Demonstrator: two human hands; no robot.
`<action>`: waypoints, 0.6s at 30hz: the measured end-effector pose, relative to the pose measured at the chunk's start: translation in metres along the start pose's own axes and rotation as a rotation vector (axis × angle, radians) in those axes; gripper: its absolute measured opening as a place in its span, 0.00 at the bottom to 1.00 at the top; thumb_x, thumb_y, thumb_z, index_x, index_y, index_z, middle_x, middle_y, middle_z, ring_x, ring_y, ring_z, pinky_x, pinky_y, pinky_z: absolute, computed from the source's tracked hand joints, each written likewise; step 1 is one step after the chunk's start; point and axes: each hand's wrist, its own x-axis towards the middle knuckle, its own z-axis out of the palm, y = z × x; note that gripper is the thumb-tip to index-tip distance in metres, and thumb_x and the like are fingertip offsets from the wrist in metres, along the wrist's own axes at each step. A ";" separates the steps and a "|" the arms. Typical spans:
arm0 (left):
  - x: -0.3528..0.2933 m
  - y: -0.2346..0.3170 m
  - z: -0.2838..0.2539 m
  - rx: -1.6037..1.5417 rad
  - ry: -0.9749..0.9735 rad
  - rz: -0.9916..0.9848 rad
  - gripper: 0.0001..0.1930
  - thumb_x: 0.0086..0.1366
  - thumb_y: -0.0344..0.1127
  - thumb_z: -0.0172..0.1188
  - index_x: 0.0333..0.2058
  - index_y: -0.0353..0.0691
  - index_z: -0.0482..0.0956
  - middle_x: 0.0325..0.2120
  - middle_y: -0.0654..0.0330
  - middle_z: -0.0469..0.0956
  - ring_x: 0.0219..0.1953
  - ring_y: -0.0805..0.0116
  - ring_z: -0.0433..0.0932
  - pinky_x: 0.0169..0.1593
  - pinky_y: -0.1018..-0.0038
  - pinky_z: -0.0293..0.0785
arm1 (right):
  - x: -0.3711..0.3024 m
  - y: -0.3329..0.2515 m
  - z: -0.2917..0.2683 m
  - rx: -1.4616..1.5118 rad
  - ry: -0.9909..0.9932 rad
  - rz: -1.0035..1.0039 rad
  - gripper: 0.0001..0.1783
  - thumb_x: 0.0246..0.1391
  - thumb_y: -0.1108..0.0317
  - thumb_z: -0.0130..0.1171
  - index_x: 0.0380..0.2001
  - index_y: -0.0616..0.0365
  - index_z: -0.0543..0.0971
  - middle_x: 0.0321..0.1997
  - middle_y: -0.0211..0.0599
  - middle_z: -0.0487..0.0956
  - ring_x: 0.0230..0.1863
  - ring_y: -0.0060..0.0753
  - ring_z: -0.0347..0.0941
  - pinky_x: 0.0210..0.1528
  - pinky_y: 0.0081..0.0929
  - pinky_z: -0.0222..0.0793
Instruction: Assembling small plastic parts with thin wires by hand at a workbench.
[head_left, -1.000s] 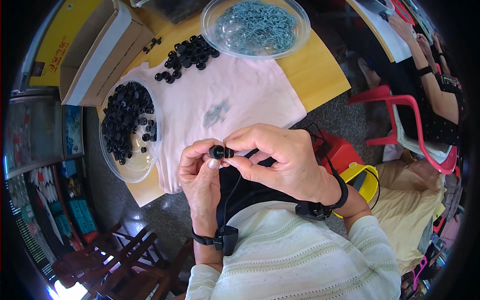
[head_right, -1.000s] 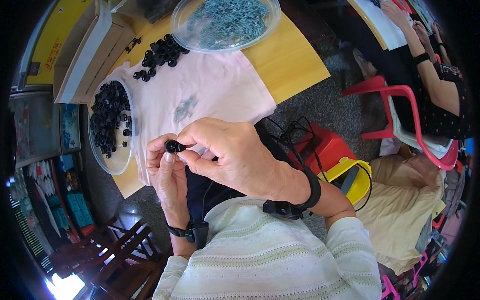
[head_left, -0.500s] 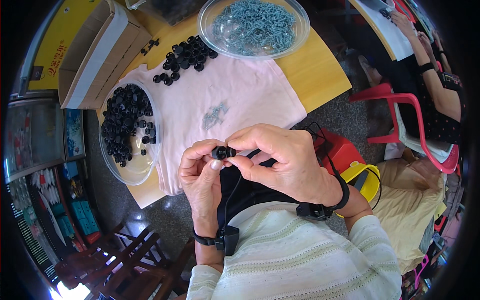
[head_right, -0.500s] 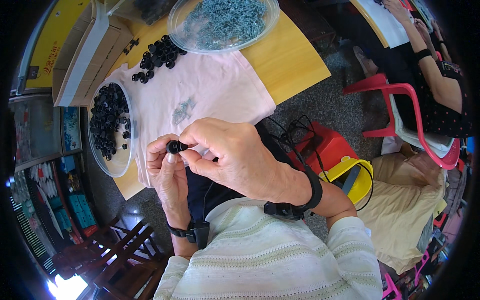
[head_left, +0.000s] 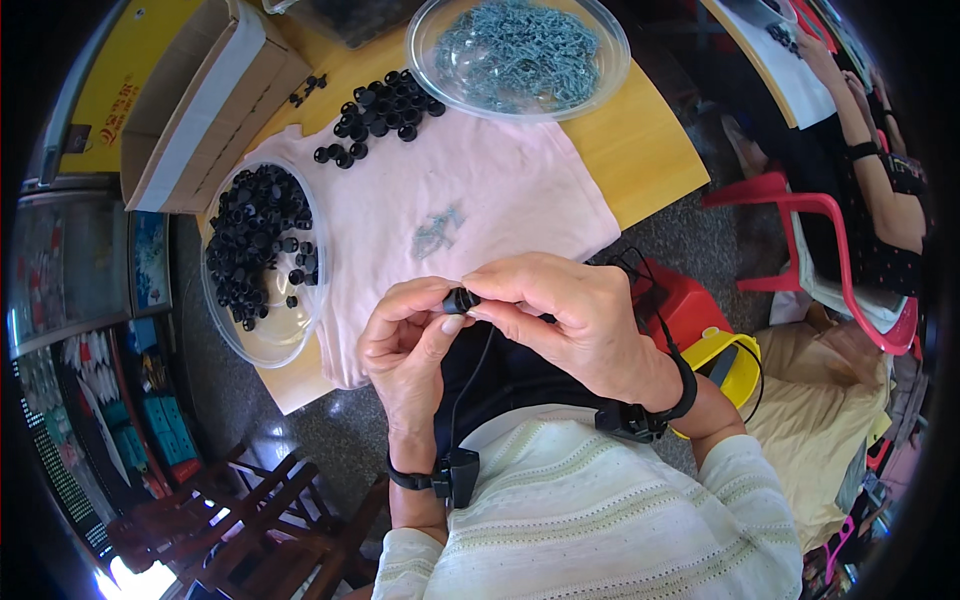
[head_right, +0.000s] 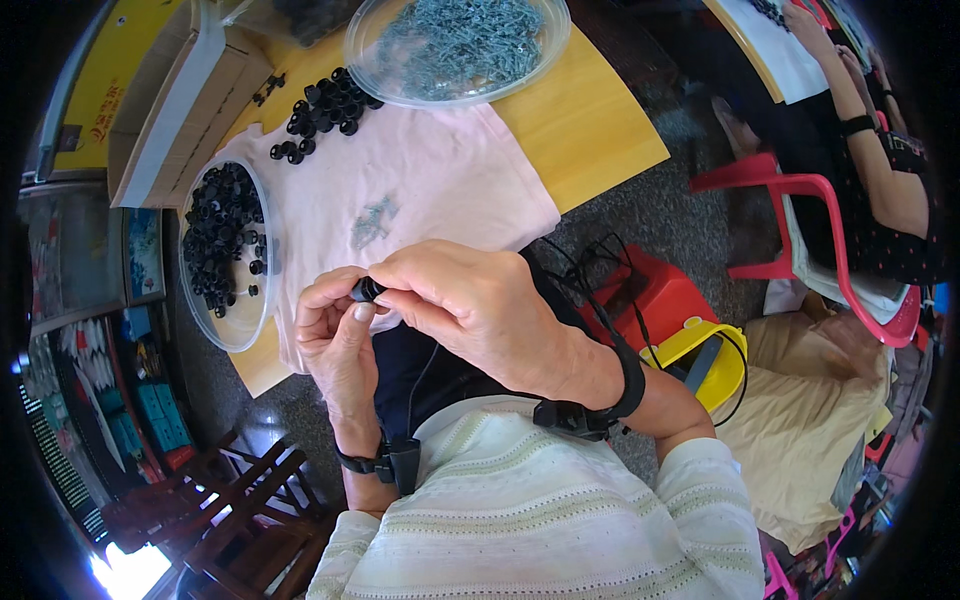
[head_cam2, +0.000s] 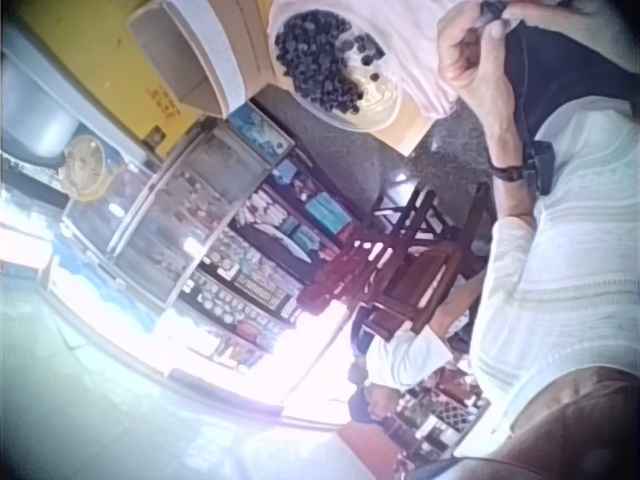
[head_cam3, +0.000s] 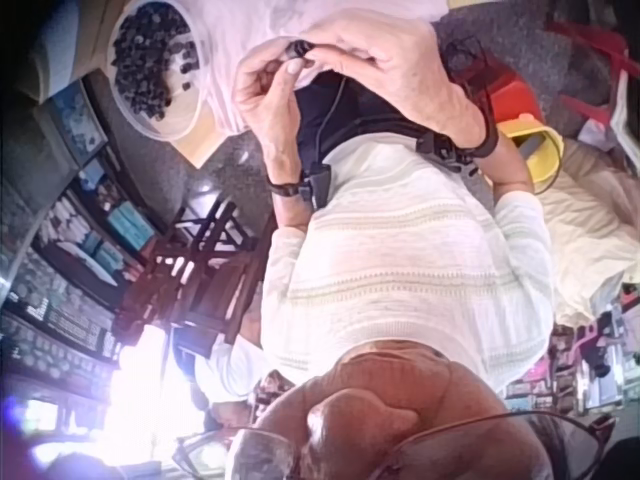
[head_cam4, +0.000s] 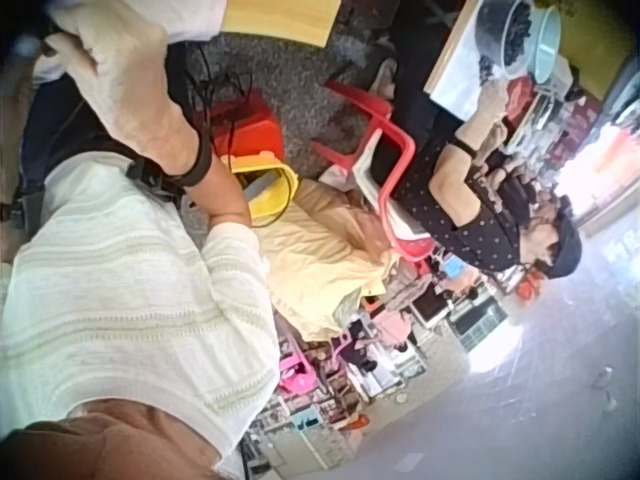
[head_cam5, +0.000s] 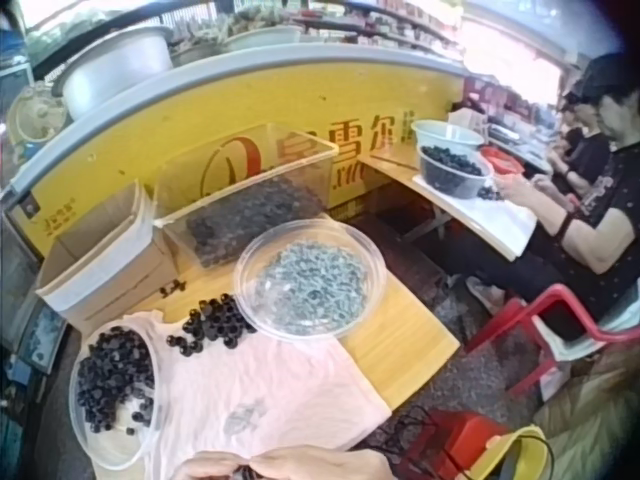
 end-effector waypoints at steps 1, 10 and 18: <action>0.000 0.000 0.000 0.004 0.005 -0.012 0.13 0.56 0.15 0.60 0.40 0.30 0.76 0.41 0.51 0.75 0.41 0.66 0.78 0.44 0.71 0.81 | -0.001 0.002 0.000 0.001 -0.002 -0.003 0.12 0.47 0.80 0.63 0.38 0.63 0.78 0.32 0.41 0.79 0.29 0.34 0.77 0.30 0.25 0.74; -0.002 -0.002 -0.002 -0.032 0.017 -0.068 0.14 0.56 0.14 0.59 0.41 0.30 0.76 0.41 0.52 0.75 0.40 0.66 0.78 0.44 0.69 0.82 | -0.004 0.002 0.004 -0.049 0.009 -0.052 0.14 0.47 0.82 0.61 0.40 0.65 0.78 0.36 0.42 0.80 0.34 0.37 0.79 0.35 0.24 0.77; -0.003 -0.006 0.001 -0.008 0.023 -0.068 0.14 0.55 0.14 0.59 0.41 0.30 0.76 0.40 0.52 0.76 0.39 0.65 0.79 0.46 0.68 0.81 | -0.005 0.005 0.006 -0.111 0.013 -0.070 0.16 0.46 0.83 0.61 0.41 0.65 0.78 0.37 0.41 0.79 0.36 0.37 0.78 0.35 0.26 0.76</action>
